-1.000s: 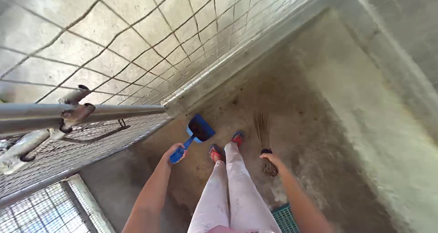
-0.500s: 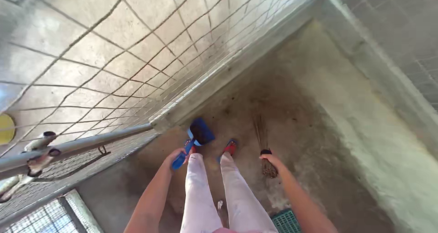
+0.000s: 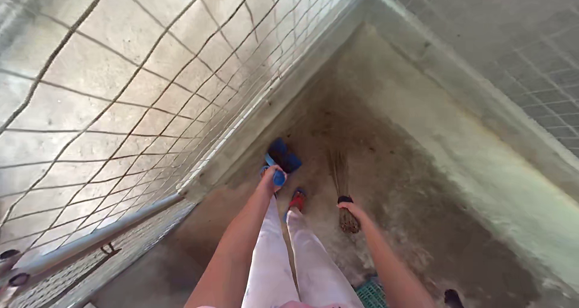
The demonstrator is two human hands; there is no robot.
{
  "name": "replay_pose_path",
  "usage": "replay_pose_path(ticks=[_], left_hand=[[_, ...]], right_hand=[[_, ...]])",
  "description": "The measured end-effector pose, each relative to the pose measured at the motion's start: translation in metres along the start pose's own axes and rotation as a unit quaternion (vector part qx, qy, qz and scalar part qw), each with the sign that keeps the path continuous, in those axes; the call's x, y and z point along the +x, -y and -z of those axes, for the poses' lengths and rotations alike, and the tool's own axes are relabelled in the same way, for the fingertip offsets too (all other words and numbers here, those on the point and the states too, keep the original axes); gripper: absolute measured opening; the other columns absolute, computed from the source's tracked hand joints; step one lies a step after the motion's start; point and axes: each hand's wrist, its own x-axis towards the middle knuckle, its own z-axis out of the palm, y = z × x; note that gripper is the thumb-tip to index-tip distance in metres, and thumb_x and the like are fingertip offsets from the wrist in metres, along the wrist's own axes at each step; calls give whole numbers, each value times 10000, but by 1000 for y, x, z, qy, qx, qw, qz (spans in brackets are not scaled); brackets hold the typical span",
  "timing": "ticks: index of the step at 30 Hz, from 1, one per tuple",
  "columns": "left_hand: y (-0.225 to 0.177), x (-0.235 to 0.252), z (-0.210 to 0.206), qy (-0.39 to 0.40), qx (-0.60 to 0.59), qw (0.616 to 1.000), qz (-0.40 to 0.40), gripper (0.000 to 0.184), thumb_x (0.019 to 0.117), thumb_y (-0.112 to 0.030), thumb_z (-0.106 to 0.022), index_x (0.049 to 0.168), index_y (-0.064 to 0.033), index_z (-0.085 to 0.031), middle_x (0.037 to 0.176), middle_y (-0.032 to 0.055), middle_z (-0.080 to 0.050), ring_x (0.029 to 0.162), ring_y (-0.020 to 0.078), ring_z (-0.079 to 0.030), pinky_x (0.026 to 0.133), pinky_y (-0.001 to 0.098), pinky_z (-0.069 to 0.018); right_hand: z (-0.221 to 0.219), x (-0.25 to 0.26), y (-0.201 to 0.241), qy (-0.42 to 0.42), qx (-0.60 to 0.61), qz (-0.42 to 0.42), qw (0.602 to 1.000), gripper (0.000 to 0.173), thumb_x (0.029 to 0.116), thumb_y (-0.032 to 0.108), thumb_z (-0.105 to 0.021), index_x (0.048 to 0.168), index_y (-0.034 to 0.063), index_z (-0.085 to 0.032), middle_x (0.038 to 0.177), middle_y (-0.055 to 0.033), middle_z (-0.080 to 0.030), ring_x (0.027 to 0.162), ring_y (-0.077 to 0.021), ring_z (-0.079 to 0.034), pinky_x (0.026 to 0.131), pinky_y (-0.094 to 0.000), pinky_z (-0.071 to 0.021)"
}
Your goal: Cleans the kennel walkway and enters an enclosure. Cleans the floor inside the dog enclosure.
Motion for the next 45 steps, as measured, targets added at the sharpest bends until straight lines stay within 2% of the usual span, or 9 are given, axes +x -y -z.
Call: replay_pose_path(ticks=[4, 10, 14, 23, 26, 28, 36, 42, 45], left_hand=[[-9, 16, -71, 54, 2, 998, 11, 61, 985, -27, -413, 975, -76, -448, 665, 55, -518, 484, 107, -528, 445, 205, -470], [-34, 14, -147, 69, 87, 994, 4, 48, 986, -35, -444, 992, -72, -473, 732, 61, -524, 527, 111, -523, 484, 209, -476], [-50, 31, -163, 64, 86, 994, 33, 23, 1006, -81, -444, 1005, -77, -467, 717, 63, -537, 523, 110, -546, 479, 206, -492], [-62, 31, -169, 59, 119, 990, 49, 55, 1004, -51, -402, 1019, -60, -454, 720, 86, -546, 523, 130, -563, 473, 230, -509], [-58, 33, -181, 46, 117, 991, 49, 58, 997, -35, -401, 1013, -59, -453, 715, 89, -551, 521, 133, -573, 471, 227, -514], [-54, 36, -192, 39, 118, 991, 52, 61, 994, -30, -398, 1015, -58, -448, 720, 90, -546, 521, 137, -570, 473, 228, -513], [-51, 27, -258, -17, 128, 990, 52, 56, 983, -35, -412, 1022, -66, -439, 717, 92, -542, 516, 137, -557, 464, 229, -499], [-52, 40, -309, -25, 84, 995, 40, 92, 963, -7, -413, 1019, -75, -441, 751, 89, -542, 544, 129, -554, 488, 219, -506], [-54, 44, -342, -32, 69, 997, 29, 109, 949, 9, -414, 1009, -81, -430, 762, 87, -530, 548, 128, -541, 487, 211, -495]], right_hand=[[15, 0, 9, -32, 35, 11, 999, 902, 868, 7, -756, 1610, 36, -243, 1491, -290, -469, 1338, -380, -505, 1093, -509, -429], [47, 8, 26, -86, 79, 28, 993, 979, 837, -2, -775, 1627, 59, -200, 1516, -288, -444, 1365, -391, -484, 1106, -527, -419], [58, 6, 21, -103, 136, 27, 985, 965, 832, 2, -775, 1618, 45, -218, 1503, -289, -454, 1339, -387, -506, 1091, -521, -436], [47, -4, -9, -135, 273, -80, 949, 780, 906, 27, -715, 1573, 14, -311, 1438, -310, -503, 1284, -408, -537, 1050, -558, -450], [39, -3, -21, -157, 307, -99, 933, 705, 893, 8, -717, 1513, -21, -383, 1381, -314, -537, 1224, -406, -563, 1012, -563, -465], [43, -3, -28, -159, 320, -109, 928, 737, 884, -11, -720, 1526, -24, -360, 1402, -315, -524, 1238, -406, -559, 1024, -559, -463], [91, 28, -45, -104, 271, -181, 940, 731, 871, 67, -759, 1503, -21, -404, 1362, -314, -559, 1227, -425, -577, 1014, -595, -471], [152, 48, -8, -96, 298, -154, 937, 569, 886, 55, -729, 1404, -36, -510, 1262, -295, -602, 1115, -380, -603, 947, -557, -492], [178, 57, 3, -93, 283, -156, 942, 724, 883, 76, -755, 1518, 18, -411, 1394, -293, -551, 1262, -406, -559, 1035, -578, -459]])
